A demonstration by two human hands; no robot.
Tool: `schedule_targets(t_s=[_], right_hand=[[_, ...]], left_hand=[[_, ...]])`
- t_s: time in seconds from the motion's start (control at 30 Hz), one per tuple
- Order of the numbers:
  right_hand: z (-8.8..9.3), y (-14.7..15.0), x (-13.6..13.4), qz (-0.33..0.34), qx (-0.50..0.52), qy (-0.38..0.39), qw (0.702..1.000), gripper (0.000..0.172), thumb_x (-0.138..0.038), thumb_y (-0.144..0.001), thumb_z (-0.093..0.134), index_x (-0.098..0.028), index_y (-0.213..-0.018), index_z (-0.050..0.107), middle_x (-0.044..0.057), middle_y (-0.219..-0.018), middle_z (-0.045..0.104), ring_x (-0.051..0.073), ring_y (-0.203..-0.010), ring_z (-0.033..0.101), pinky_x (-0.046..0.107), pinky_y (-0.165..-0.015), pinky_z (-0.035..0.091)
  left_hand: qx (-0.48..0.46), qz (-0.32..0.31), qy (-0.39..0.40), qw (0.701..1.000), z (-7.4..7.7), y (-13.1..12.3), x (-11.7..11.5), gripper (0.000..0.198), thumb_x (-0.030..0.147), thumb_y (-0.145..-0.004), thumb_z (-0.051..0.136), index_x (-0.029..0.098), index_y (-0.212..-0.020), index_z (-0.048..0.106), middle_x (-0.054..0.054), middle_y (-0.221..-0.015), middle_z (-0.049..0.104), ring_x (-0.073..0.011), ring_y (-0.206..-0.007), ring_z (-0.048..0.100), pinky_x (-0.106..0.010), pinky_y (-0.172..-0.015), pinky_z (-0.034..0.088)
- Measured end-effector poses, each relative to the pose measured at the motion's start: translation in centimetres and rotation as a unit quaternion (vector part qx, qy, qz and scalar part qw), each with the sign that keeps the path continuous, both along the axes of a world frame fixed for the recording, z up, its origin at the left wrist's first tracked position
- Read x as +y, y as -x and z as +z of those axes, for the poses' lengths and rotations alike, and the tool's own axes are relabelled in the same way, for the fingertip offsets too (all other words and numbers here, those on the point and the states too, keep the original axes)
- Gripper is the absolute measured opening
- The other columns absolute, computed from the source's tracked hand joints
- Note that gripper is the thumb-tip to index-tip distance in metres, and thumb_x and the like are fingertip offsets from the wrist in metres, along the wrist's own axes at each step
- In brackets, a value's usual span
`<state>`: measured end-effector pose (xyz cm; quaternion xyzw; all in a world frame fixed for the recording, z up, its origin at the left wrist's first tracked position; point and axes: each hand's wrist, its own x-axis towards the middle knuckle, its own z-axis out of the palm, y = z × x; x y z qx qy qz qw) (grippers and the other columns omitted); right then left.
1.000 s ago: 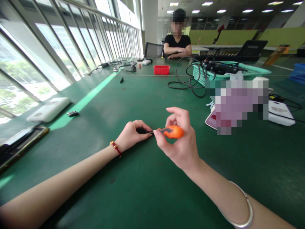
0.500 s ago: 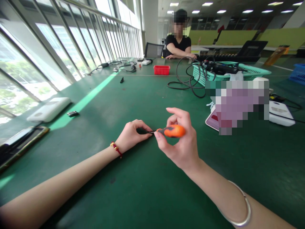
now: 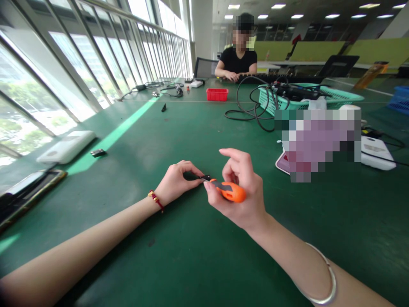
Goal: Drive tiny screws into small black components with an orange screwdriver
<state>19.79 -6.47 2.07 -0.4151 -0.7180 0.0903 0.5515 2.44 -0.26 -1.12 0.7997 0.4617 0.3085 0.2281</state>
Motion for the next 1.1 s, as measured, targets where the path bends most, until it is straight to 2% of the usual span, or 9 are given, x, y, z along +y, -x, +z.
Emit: schedule_targets(t_s=[0.13,0.33,0.4,0.57,0.77,0.87,0.97,1.03,1.1], right_hand=[[0.21,0.07,-0.39,-0.010,-0.052,0.002,0.999,0.015,-0.018,-0.074,0.059,-0.022,-0.088,0.054,-0.010,-0.044,0.037,0.007,-0.037,0.034,0.023,-0.043,0.036],[0.03,0.17,0.01,-0.001,0.009,-0.049,0.999,0.047,-0.019,-0.067,0.063,-0.023,-0.111,0.046,0.003,-0.083,0.055,0.018,-0.073,0.058,0.033,-0.068,0.050],[0.08,0.15,-0.02,-0.005,0.006,-0.022,1.000,0.047,-0.021,-0.067,0.065,-0.022,-0.110,0.046,-0.001,-0.072,0.052,0.015,-0.062,0.055,0.030,-0.058,0.048],[0.29,0.14,-0.46,-0.005,-0.049,0.010,0.999,0.014,-0.019,-0.074,0.060,-0.020,-0.087,0.055,-0.010,-0.044,0.037,0.007,-0.037,0.036,0.022,-0.043,0.036],[-0.06,0.12,0.05,0.001,0.005,-0.052,0.999,0.048,-0.017,-0.066,0.063,-0.021,-0.111,0.047,0.005,-0.088,0.055,0.017,-0.077,0.057,0.033,-0.070,0.049],[0.04,0.09,-0.03,-0.002,-0.006,-0.027,1.000,0.050,-0.020,-0.065,0.065,-0.020,-0.111,0.046,-0.001,-0.070,0.051,0.014,-0.059,0.051,0.029,-0.056,0.046],[0.26,0.11,-0.43,-0.001,-0.044,-0.013,0.999,0.028,-0.021,-0.070,0.064,-0.019,-0.095,0.053,-0.009,-0.048,0.037,0.008,-0.040,0.037,0.024,-0.044,0.037],[0.27,0.15,-0.56,-0.001,-0.055,-0.017,0.998,0.018,-0.019,-0.071,0.063,-0.019,-0.088,0.056,-0.009,-0.045,0.037,0.007,-0.039,0.036,0.023,-0.043,0.035],[0.14,0.19,-0.44,-0.008,-0.045,-0.027,0.999,0.023,-0.018,-0.070,0.063,-0.020,-0.092,0.056,-0.007,-0.051,0.043,0.009,-0.044,0.043,0.024,-0.048,0.040]], left_hand=[[-0.004,-0.002,0.000,1.000,0.01,0.02,0.01,0.009,0.020,-0.068,0.063,0.020,-0.073,0.070,0.000,-0.078,0.068,-0.0172,-0.080,0.059,-0.030,-0.076,0.046],[-0.001,0.000,-0.006,1.000,-0.04,0.04,0.01,0.009,0.018,-0.066,0.065,0.020,-0.073,0.070,-0.001,-0.078,0.068,-0.0172,-0.080,0.059,-0.030,-0.077,0.046],[-0.001,-0.001,-0.009,1.000,-0.07,0.04,-0.01,0.009,0.019,-0.067,0.064,0.020,-0.073,0.070,-0.001,-0.078,0.068,-0.0173,-0.080,0.059,-0.030,-0.077,0.046],[-0.002,-0.003,-0.010,1.000,-0.06,0.06,-0.04,0.008,0.019,-0.068,0.064,0.020,-0.073,0.069,0.000,-0.077,0.068,-0.0170,-0.080,0.059,-0.029,-0.077,0.045],[-0.001,-0.005,-0.008,1.000,-0.02,0.07,-0.03,0.008,0.018,-0.067,0.064,0.020,-0.073,0.069,-0.001,-0.078,0.068,-0.0171,-0.080,0.059,-0.029,-0.077,0.046],[0.001,-0.006,-0.008,1.000,-0.04,0.06,-0.02,0.009,0.018,-0.067,0.064,0.021,-0.073,0.070,0.000,-0.078,0.068,-0.0170,-0.080,0.059,-0.029,-0.077,0.046],[-0.003,-0.003,-0.010,1.000,0.03,0.01,-0.06,0.008,0.017,-0.067,0.064,0.020,-0.072,0.070,0.000,-0.077,0.068,-0.0168,-0.079,0.058,-0.029,-0.077,0.046],[-0.006,-0.002,-0.011,1.000,0.09,0.00,-0.10,0.008,0.017,-0.067,0.064,0.020,-0.072,0.070,0.000,-0.076,0.068,-0.0167,-0.079,0.058,-0.029,-0.076,0.045],[-0.006,-0.002,-0.011,1.000,0.11,0.00,-0.13,0.008,0.017,-0.067,0.064,0.020,-0.072,0.069,0.000,-0.076,0.068,-0.0167,-0.079,0.058,-0.029,-0.077,0.045]])
